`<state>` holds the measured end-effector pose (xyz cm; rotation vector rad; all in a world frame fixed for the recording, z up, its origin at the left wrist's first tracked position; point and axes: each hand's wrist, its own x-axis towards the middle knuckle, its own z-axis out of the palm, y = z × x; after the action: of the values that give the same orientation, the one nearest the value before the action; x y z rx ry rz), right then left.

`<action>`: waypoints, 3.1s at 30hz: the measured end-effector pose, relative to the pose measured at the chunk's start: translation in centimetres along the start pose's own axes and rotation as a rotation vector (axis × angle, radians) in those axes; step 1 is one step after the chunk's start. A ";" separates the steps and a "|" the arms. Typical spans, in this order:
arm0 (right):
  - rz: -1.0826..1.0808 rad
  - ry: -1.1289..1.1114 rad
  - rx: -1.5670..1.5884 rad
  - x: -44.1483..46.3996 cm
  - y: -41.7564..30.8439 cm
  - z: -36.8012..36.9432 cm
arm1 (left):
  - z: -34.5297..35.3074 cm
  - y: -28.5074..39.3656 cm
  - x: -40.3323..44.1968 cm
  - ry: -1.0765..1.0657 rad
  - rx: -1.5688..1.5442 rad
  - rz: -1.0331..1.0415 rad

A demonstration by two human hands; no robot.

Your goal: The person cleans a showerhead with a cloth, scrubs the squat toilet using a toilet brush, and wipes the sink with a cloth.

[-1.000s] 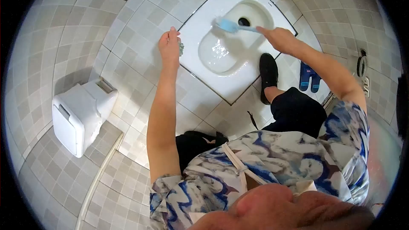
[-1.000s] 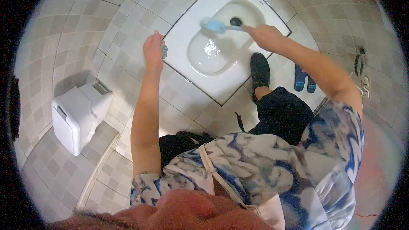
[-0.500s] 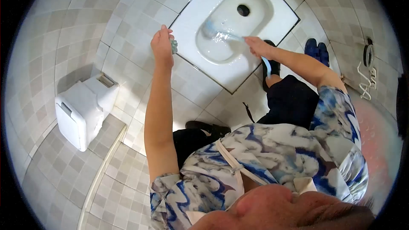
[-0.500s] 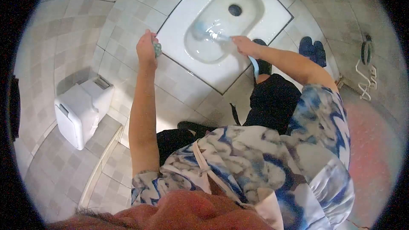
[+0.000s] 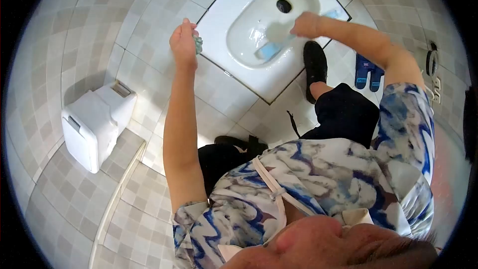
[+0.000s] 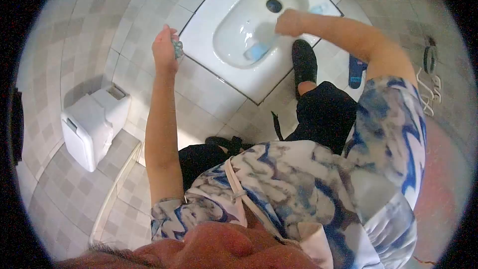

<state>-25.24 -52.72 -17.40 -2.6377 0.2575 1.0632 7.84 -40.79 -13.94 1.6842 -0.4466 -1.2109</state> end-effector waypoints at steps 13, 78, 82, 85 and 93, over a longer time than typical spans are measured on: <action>0.261 0.329 0.825 5.8 -7.3 8.0 | 0.4 1.1 0.6 0.055 -0.062 -0.094; 1.241 0.690 1.854 -20.1 -19.4 -12.8 | 45.4 64.6 -21.0 -0.803 1.344 1.866; 1.035 0.669 2.310 -17.6 -19.0 -11.3 | 47.6 65.8 -16.3 -0.852 1.620 1.538; 0.728 0.661 2.995 -16.3 -19.7 -13.0 | 48.5 69.8 -11.0 -0.972 2.079 2.470; 0.836 0.904 3.124 -8.5 -22.9 -15.2 | 47.5 70.6 -11.0 -1.028 1.934 1.708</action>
<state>-15.35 -35.58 3.46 0.3407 1.3194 -0.7345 -21.92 -88.24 51.02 0.5834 -3.3851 0.2740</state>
